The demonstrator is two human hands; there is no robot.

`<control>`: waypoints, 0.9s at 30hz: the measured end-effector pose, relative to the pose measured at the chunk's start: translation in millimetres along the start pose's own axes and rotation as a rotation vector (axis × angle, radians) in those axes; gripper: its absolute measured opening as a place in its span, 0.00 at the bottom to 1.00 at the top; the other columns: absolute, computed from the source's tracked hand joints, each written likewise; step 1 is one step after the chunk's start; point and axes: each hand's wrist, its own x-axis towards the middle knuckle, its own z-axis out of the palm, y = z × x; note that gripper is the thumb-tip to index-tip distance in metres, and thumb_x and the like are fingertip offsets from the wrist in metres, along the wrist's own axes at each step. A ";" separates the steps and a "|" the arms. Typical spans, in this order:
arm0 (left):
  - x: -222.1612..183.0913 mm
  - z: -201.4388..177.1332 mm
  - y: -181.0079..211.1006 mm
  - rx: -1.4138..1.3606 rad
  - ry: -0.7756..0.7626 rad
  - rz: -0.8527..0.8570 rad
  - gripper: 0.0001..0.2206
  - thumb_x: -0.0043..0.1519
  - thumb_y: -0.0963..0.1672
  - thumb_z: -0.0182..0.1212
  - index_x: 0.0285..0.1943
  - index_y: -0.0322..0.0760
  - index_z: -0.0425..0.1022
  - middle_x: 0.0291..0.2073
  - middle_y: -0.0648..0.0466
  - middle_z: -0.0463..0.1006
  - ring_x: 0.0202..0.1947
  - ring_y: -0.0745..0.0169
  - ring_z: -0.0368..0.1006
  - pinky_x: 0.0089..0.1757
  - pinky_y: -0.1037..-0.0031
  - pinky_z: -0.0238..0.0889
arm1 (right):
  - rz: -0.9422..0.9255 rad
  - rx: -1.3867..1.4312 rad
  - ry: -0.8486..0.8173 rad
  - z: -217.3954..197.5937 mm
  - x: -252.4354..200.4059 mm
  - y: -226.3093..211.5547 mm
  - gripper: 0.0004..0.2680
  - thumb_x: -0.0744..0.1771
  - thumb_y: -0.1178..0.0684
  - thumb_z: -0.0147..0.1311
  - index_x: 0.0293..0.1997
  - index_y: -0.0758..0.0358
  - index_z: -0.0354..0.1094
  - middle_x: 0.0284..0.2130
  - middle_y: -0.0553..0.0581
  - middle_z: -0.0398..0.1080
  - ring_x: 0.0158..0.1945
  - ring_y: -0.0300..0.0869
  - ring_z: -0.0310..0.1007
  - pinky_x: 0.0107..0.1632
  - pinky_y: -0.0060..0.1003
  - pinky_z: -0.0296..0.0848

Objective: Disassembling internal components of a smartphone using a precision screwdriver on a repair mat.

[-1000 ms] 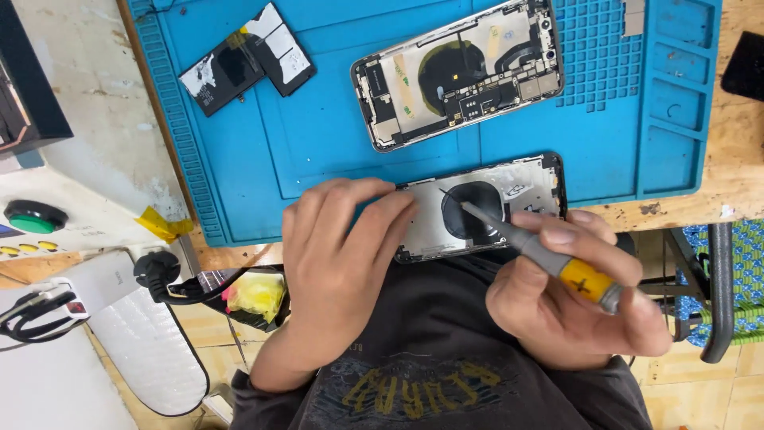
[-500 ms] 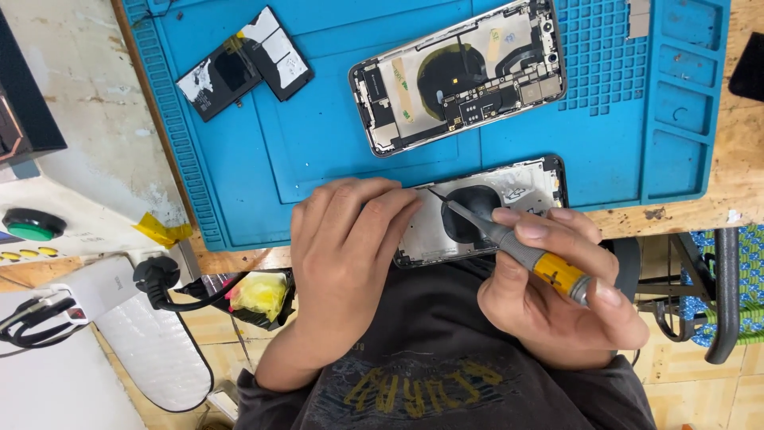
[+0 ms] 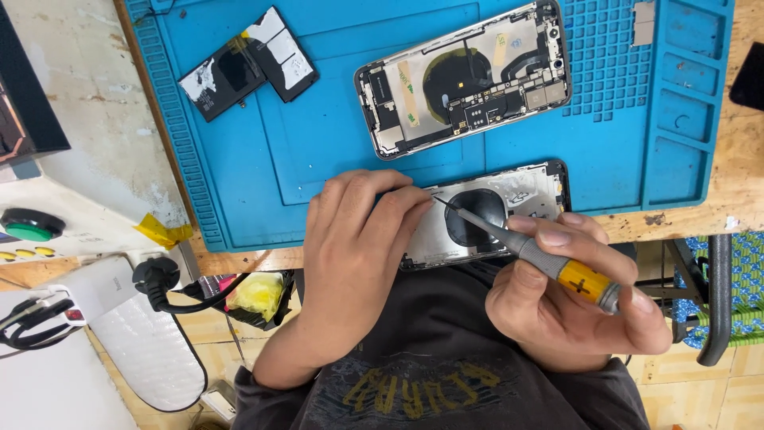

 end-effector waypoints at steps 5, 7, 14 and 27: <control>0.9 3.8 0.8 0.099 -0.044 0.007 0.05 0.58 0.41 0.53 0.37 0.36 0.62 0.35 0.53 0.62 0.37 0.56 0.58 0.33 0.70 0.49 | 0.036 0.019 0.029 1.4 -0.2 -2.5 0.15 0.64 0.63 0.40 0.52 0.46 0.47 0.31 0.69 0.55 0.19 0.58 0.57 0.31 0.50 0.60; -0.2 2.5 1.6 0.100 -0.032 0.006 0.05 0.58 0.41 0.53 0.37 0.37 0.62 0.36 0.54 0.63 0.38 0.55 0.59 0.33 0.70 0.49 | 0.047 0.065 0.073 -10.0 -7.2 5.5 0.16 0.64 0.63 0.40 0.53 0.47 0.48 0.33 0.69 0.55 0.20 0.57 0.57 0.31 0.50 0.62; -5.6 -21.5 -8.8 -0.143 0.198 0.129 0.07 0.54 0.36 0.56 0.38 0.28 0.64 0.33 0.45 0.70 0.36 0.49 0.67 0.41 0.66 0.66 | 0.457 0.162 0.130 -47.1 15.2 -2.8 0.09 0.71 0.60 0.33 0.58 0.56 0.49 0.44 0.63 0.51 0.32 0.47 0.55 0.41 0.41 0.66; 25.8 -31.7 -42.1 0.175 0.204 0.008 0.05 0.55 0.38 0.60 0.32 0.36 0.66 0.30 0.55 0.68 0.36 0.59 0.63 0.31 0.73 0.47 | 0.245 0.017 -0.616 15.7 124.7 -10.5 0.08 0.70 0.60 0.37 0.47 0.80 0.51 0.38 0.70 0.60 0.42 0.52 0.69 0.44 0.38 0.76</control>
